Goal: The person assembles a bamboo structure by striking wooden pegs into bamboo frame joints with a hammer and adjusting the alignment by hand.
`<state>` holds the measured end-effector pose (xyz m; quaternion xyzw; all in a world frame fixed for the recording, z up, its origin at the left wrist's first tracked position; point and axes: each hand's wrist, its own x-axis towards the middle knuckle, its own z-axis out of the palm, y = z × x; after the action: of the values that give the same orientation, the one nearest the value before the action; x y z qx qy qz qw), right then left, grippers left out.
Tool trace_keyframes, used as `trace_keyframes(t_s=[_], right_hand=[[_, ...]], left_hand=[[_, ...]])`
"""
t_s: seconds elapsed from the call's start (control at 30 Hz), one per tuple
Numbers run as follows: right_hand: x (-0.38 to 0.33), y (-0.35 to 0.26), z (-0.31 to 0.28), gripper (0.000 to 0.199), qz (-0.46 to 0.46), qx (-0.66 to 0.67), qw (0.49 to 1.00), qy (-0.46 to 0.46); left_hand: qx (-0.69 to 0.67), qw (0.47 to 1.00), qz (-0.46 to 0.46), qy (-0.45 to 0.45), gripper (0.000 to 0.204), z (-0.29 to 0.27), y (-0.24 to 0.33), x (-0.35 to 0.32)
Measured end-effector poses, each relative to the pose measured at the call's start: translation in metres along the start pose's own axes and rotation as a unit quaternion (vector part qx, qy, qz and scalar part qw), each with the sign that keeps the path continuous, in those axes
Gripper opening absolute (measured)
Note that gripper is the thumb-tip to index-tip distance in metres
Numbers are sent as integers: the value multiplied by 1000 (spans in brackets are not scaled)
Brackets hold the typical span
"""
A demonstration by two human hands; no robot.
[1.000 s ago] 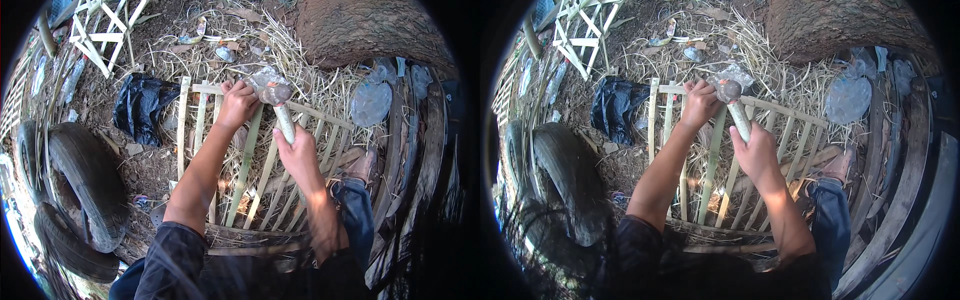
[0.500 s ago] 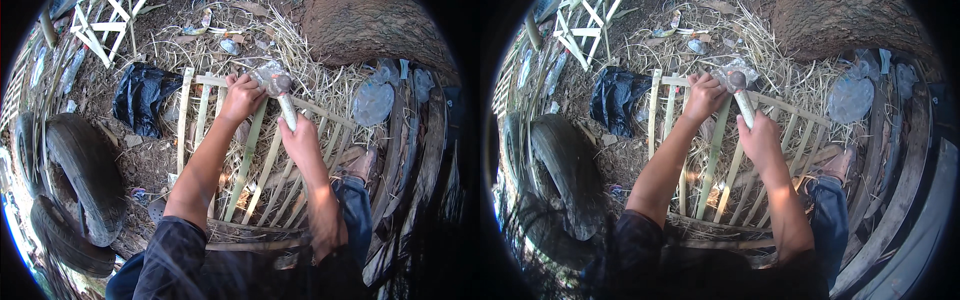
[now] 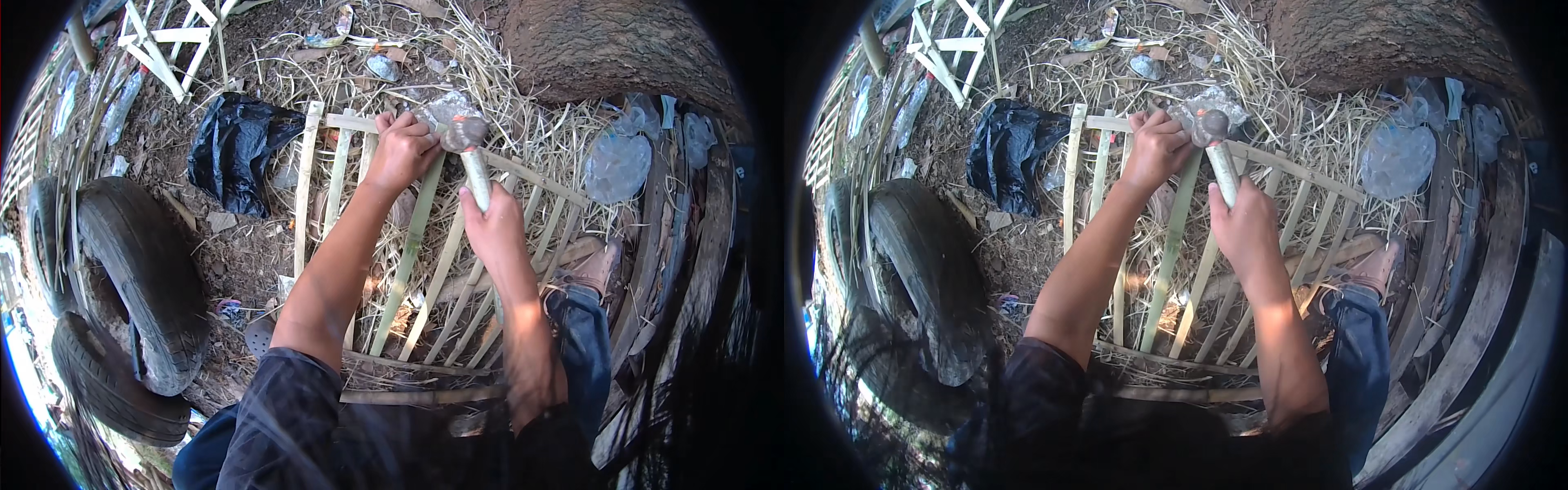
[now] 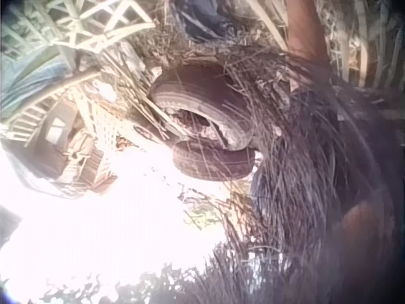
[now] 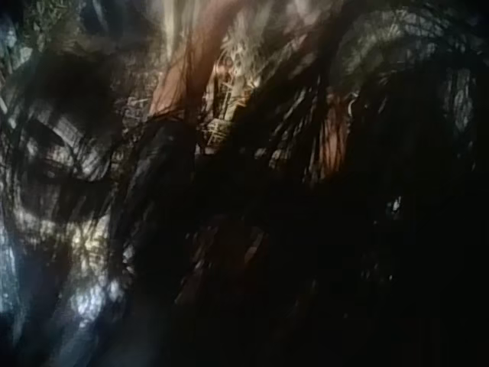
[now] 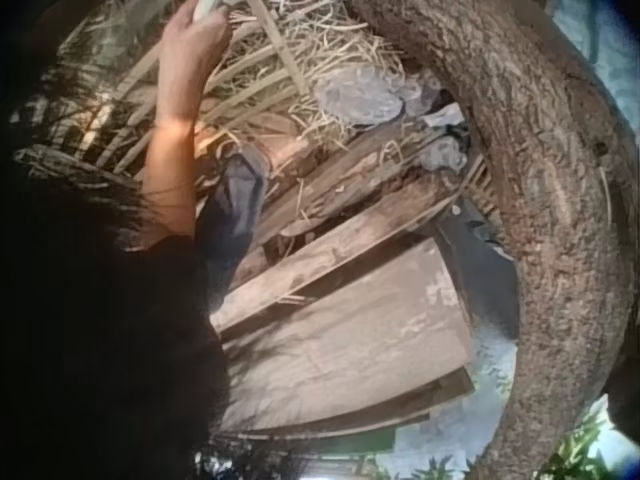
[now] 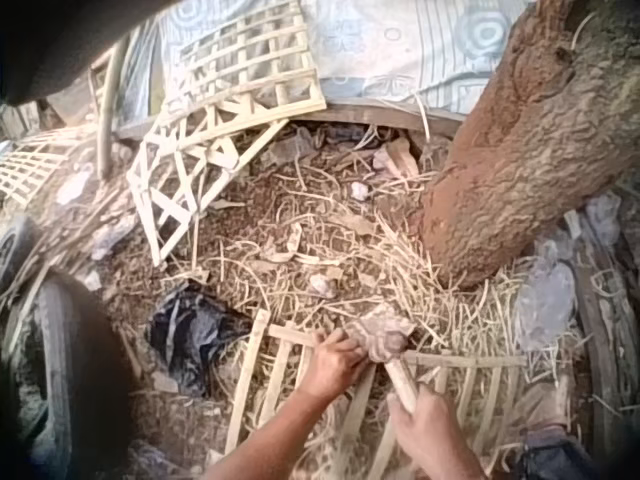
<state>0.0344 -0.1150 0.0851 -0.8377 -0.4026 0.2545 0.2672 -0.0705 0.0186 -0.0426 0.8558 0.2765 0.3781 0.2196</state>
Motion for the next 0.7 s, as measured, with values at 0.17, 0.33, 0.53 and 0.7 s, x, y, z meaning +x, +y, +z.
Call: trace_keyframes(t_s=[0.17,0.33,0.53,0.7], right_hand=[[-2,-6,-2,29,3,18,1000,-20],[4,-3,2,29,4,-10,998,-61],[3,9,8,26,13,-16,999,-28],[4,15,9,30,-21,52,998,2]], left_hand=[[14,1000,-16,5,9,-2,0,-1],[28,998,-42,-23,9,-4,-1,-6],[-19,999,-46,10,11,1,-2,-5],[-14,997,-75,-4,12,-2,0,-2]])
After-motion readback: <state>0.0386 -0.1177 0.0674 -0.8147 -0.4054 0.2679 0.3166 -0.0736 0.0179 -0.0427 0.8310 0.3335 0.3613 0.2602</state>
